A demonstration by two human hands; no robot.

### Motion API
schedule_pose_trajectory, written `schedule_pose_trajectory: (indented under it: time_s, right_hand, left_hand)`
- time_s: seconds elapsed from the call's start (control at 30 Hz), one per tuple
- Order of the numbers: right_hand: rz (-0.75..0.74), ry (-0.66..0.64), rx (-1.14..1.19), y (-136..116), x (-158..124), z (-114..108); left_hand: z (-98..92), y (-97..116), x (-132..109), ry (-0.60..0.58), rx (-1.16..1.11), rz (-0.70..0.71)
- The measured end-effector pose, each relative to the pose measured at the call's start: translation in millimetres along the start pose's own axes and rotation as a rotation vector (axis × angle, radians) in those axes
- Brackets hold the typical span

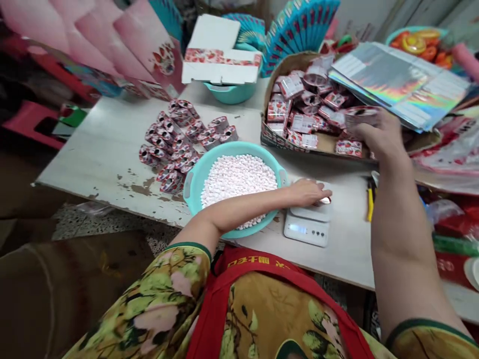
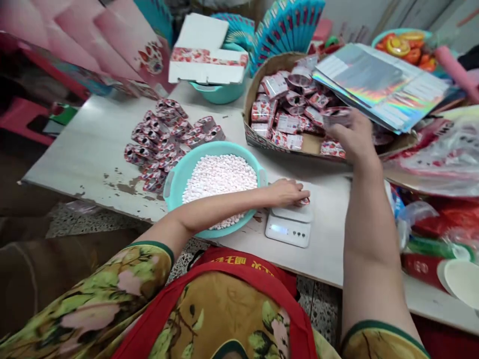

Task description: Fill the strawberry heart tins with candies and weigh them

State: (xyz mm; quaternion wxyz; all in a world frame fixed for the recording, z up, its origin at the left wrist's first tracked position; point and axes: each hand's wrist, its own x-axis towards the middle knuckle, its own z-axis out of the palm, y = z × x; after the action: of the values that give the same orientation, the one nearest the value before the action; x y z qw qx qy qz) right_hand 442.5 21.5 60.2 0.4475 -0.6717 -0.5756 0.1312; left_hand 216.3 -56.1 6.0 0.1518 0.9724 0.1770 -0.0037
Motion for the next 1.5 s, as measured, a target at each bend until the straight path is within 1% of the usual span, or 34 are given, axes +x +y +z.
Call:
schedule_pose_trajectory:
  time_s: [0.03,0.07,0.1,0.13,0.2,0.23,0.27,0.3,0.33,0.37,0.43,0.5,0.57,0.6,0.63,0.67,0.73,0.8,0.83,0.87,0.9,0.93,1.0,1.07,1.13,1.2,1.27,1.3,1.37,1.43,1.47,1.5]
  right_hand:
    - [0.009,0.031,0.122,-2.4,-9.2,-11.6]
    - [0.022,0.114,0.240,-2.4,-20.0,-22.4]
    - [0.041,0.215,0.365,-0.4,-32.5,-31.7]
    - [0.064,0.322,0.494,2.7,-47.1,-39.0]
    - [0.109,0.498,0.672,8.8,-81.8,-46.1]
    - [0.132,0.543,0.717,10.3,-101.2,-45.5]
    - [0.171,0.563,0.736,10.0,-120.9,-42.3]
    - [0.231,0.535,0.740,7.7,-140.1,-36.8]
    - [0.306,0.479,0.741,3.6,-158.0,-29.7]
    - [0.380,0.408,0.741,-1.8,-173.9,-21.5]
    - [0.486,0.250,0.742,-14.1,-197.9,-4.6]
    - [0.502,0.120,0.728,-24.0,-211.8,9.6]
    - [0.479,0.014,0.707,-28.2,-218.4,18.8]
    - [0.473,-0.028,0.701,-28.2,-220.2,21.4]
    - [0.472,-0.065,0.698,-27.1,-221.8,22.9]
    - [0.476,-0.095,0.696,-25.3,-223.3,23.5]
    - [0.484,-0.123,0.686,-20.9,-226.4,23.0]
    - [0.485,-0.108,0.680,-16.9,-228.9,21.7]
    - [0.491,-0.086,0.685,-15.5,-229.7,21.3]
    - [0.501,-0.062,0.696,-14.7,-229.9,21.3]
    - [0.514,-0.045,0.711,-14.6,-229.6,21.9]
    - [0.526,-0.038,0.726,-15.4,-228.7,23.3]
    - [0.535,-0.055,0.751,-19.5,-226.1,28.0]
    - [0.522,-0.095,0.762,-26.0,-223.5,33.9]
    - [0.507,-0.126,0.768,-32.2,-222.4,38.8]
    - [0.504,-0.139,0.778,-35.8,-223.4,40.9]
    - [0.509,-0.146,0.781,-36.2,-226.0,40.4]
    - [0.513,-0.150,0.778,-35.5,-227.7,39.8]
    - [0.528,-0.167,0.776,-33.9,-230.6,39.1]
    - [0.537,-0.187,0.786,-34.0,-232.4,40.1]
    - [0.535,-0.195,0.792,-35.1,-232.7,41.2]
    - [0.530,-0.204,0.798,-36.9,-232.8,42.6]
  left_hand:
    - [-3.8,-2.4,1.7,0.014,-0.012,-0.038]
    - [-12.0,-7.4,-0.8,0.051,-0.049,-0.086]
    - [-24.0,-15.3,-6.9,0.115,-0.105,-0.139]
    - [-39.1,-26.6,-16.1,0.210,-0.164,-0.209]
    - [-72.6,-59.1,-39.8,0.466,-0.247,-0.394]
    - [-88.0,-79.8,-52.2,0.590,-0.232,-0.517]
    - [-100.7,-102.4,-63.5,0.678,-0.191,-0.642]
    - [-109.8,-125.7,-72.8,0.709,-0.146,-0.758]
    - [-114.7,-148.8,-79.7,0.690,-0.101,-0.864]
    - [-115.4,-170.4,-83.7,0.637,-0.061,-0.950]
    - [-106.0,-206.5,-83.9,0.474,-0.010,-1.051]
    - [-88.4,-231.4,-77.2,0.302,0.017,-1.090]
    - [-71.4,-246.6,-70.2,0.168,0.046,-1.118]
    - [-65.6,-251.2,-68.6,0.126,0.063,-1.128]
    - [-62.5,-254.0,-68.9,0.101,0.078,-1.135]
    - [-62.1,-254.7,-71.5,0.104,0.096,-1.136]
    - [-68.4,-248.1,-83.5,0.193,0.136,-1.105]
    - [-77.5,-228.9,-102.0,0.297,0.151,-1.053]
    - [-79.9,-214.9,-112.2,0.313,0.135,-1.021]
    - [-79.4,-198.9,-122.2,0.292,0.104,-0.985]
    - [-75.6,-181.9,-131.2,0.233,0.064,-0.943]
    - [-68.4,-165.1,-139.0,0.145,0.033,-0.901]
    - [-47.2,-136.7,-149.9,-0.043,0.024,-0.832]
    - [-25.3,-118.7,-155.8,-0.162,0.043,-0.808]
    - [-12.6,-111.1,-160.1,-0.188,0.049,-0.812]
    - [-13.4,-111.3,-165.4,-0.171,0.052,-0.818]
    - [-26.0,-118.4,-170.6,-0.105,0.046,-0.841]
    - [-34.9,-124.9,-171.8,-0.041,0.045,-0.866]
    - [-53.7,-144.7,-168.9,0.134,0.073,-0.930]
    - [-68.2,-172.9,-157.8,0.280,0.136,-0.987]
    - [-72.9,-189.0,-150.0,0.314,0.164,-1.010]
    - [-75.7,-205.3,-141.5,0.318,0.179,-1.025]
